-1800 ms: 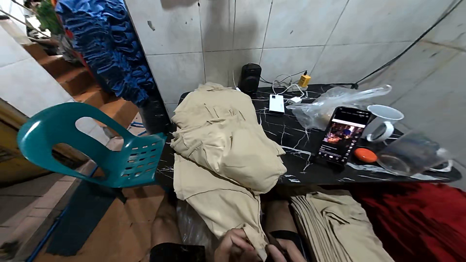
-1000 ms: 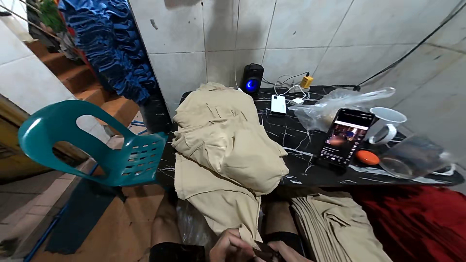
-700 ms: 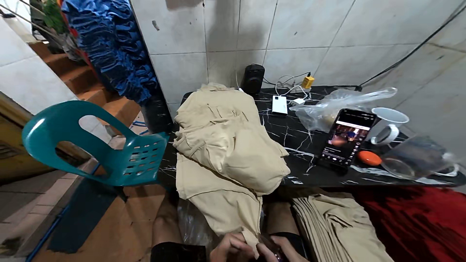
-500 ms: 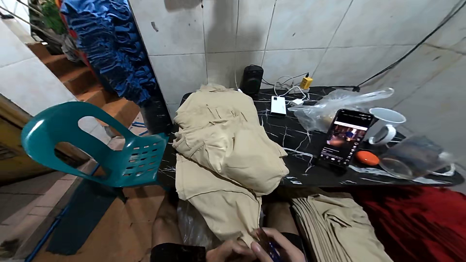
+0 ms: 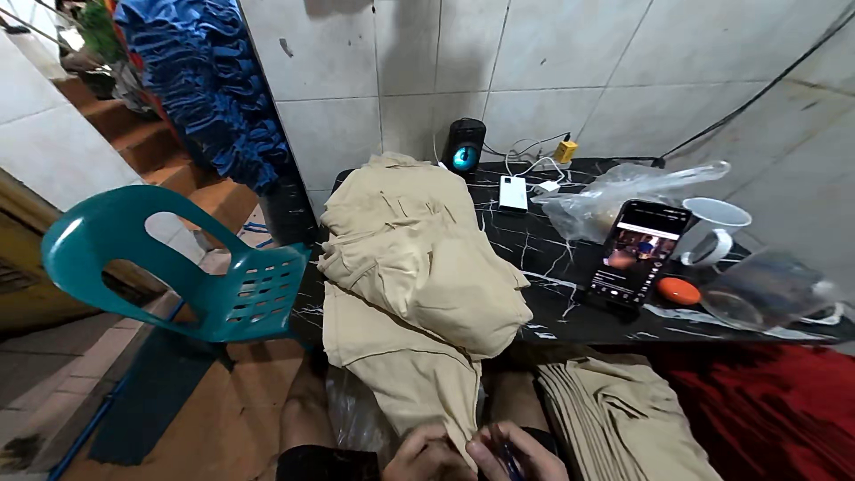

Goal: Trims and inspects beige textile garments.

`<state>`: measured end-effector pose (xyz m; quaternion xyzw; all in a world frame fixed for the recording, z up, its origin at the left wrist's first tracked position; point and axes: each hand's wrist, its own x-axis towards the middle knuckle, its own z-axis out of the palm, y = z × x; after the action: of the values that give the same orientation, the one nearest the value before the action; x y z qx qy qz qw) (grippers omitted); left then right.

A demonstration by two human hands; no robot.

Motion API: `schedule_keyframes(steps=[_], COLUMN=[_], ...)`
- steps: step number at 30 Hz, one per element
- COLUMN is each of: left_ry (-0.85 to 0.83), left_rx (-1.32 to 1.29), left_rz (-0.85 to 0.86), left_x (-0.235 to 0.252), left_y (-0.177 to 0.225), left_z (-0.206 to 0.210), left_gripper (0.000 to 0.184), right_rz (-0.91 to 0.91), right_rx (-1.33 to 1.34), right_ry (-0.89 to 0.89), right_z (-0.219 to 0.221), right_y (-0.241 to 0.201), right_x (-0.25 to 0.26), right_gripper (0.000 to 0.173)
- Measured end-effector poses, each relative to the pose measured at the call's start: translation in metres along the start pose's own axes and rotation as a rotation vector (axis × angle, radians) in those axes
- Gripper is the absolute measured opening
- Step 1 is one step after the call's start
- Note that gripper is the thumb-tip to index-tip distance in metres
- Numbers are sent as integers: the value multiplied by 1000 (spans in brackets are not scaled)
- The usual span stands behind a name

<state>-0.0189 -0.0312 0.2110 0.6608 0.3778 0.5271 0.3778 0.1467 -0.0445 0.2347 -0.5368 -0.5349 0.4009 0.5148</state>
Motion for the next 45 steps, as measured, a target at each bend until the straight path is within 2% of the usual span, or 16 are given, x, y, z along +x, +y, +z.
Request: schedule_keyframes(steps=[5, 8, 13, 20, 21, 24, 26, 31, 33, 38, 40, 43, 45], left_ry=[-45, -42, -68, -60, -67, -98, -96, -102, -104, -99, -81, -52, -17], left_rx=[143, 86, -37, -237, -246, -228, -218, -234, -231, -214, -216, -279, -248], left_rz=[129, 75, 19, -55, -56, -49, -48, -23, -25, -34, -48, -62, -86], left_x=[1, 2, 6, 4, 4, 3, 2, 2, 2, 1, 1, 2, 1], left_y=[0, 0, -3, -3, -3, -3, -4, -6, -3, -2, -1, 2, 6], left_z=[0, 2, 2, 3, 2, -5, -9, -10, -7, -6, -5, -7, -13], left_gripper=[13, 11, 10, 11, 11, 10, 11, 13, 14, 13, 14, 13, 12], right_rz=[37, 31, 25, -75, -94, -158, -209, -252, -246, -191, -144, -122, -63], right_rx=[27, 28, -183, -265, -285, -442, -536, -683, -696, -512, -374, -153, -24], right_ry=[-84, -69, -110, 1, 19, 54, 27, -207, -189, 59, 28, 2, -19], right_z=[-1, 1, 2, 5, 3, -7, -16, -24, -17, 0, 1, 0, -2], right_y=[1, -5, -1, 4, 4, -3, -5, -13, -12, -10, -6, 3, 5], right_x=[1, -1, -5, -6, -6, -7, -8, -10, -12, -10, -6, 1, 2], right_gripper=[16, 14, 20, 16, 17, 36, 39, 33, 33, 35, 34, 19, 15])
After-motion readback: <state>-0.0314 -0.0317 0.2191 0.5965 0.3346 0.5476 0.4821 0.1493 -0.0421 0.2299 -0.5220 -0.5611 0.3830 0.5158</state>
